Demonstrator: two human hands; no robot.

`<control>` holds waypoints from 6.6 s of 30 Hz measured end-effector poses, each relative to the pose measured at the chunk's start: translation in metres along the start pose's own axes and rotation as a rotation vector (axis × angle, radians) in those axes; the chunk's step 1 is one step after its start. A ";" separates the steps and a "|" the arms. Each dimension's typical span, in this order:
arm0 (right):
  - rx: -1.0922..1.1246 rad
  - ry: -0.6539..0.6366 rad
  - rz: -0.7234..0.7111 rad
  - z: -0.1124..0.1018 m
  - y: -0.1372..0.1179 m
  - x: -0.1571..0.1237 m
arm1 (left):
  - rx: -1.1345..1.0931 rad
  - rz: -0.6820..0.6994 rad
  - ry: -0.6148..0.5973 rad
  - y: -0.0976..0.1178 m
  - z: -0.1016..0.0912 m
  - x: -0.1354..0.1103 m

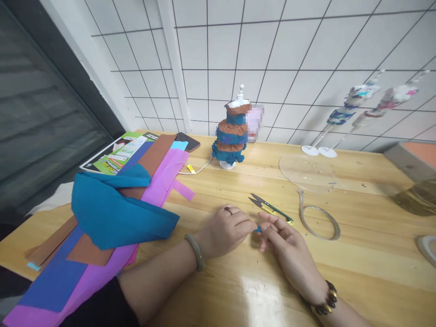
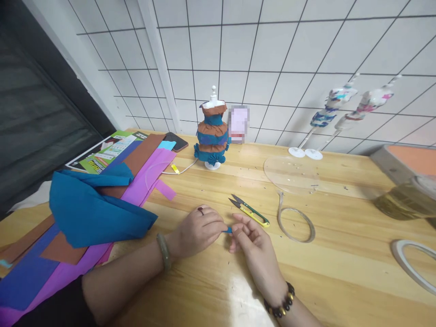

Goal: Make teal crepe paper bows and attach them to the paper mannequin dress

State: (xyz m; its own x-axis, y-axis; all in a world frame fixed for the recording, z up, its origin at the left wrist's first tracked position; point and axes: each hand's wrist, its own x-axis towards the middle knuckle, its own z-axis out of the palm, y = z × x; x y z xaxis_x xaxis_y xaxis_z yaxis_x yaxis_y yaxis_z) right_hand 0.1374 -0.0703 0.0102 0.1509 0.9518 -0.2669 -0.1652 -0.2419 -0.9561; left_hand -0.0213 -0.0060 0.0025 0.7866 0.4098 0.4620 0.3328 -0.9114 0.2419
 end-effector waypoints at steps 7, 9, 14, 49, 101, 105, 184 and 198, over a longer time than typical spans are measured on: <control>-0.183 -0.060 -0.124 -0.003 0.000 -0.001 | -0.318 -0.269 0.190 0.002 -0.002 0.003; -0.292 -0.064 -0.223 -0.004 0.003 0.000 | -0.372 -0.327 0.185 0.003 -0.003 0.003; -0.527 -0.092 -0.412 -0.008 0.012 0.003 | -0.444 -0.309 0.129 0.002 -0.005 0.002; -1.498 0.386 -0.483 -0.090 -0.024 0.039 | 0.027 -0.471 -0.009 -0.011 -0.004 -0.004; -1.209 -0.312 -0.765 -0.040 -0.023 0.003 | -0.737 -0.333 -0.003 0.012 -0.024 0.006; -1.282 -0.391 -0.800 -0.038 -0.032 -0.001 | -0.731 -0.311 -0.042 0.013 -0.023 0.005; -1.012 -0.388 -0.693 -0.019 -0.019 0.001 | -0.728 -0.379 -0.024 0.014 -0.024 0.006; -1.126 -0.238 -0.680 -0.033 -0.025 0.001 | -0.653 -0.493 0.047 0.006 -0.025 0.006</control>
State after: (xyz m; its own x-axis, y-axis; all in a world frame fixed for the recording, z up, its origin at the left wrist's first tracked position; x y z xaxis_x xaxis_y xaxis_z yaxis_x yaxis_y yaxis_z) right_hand 0.1736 -0.0699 0.0299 -0.3098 0.9260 0.2157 0.7807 0.3772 -0.4982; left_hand -0.0274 -0.0078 0.0282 0.6016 0.7723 0.2041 0.2533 -0.4267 0.8682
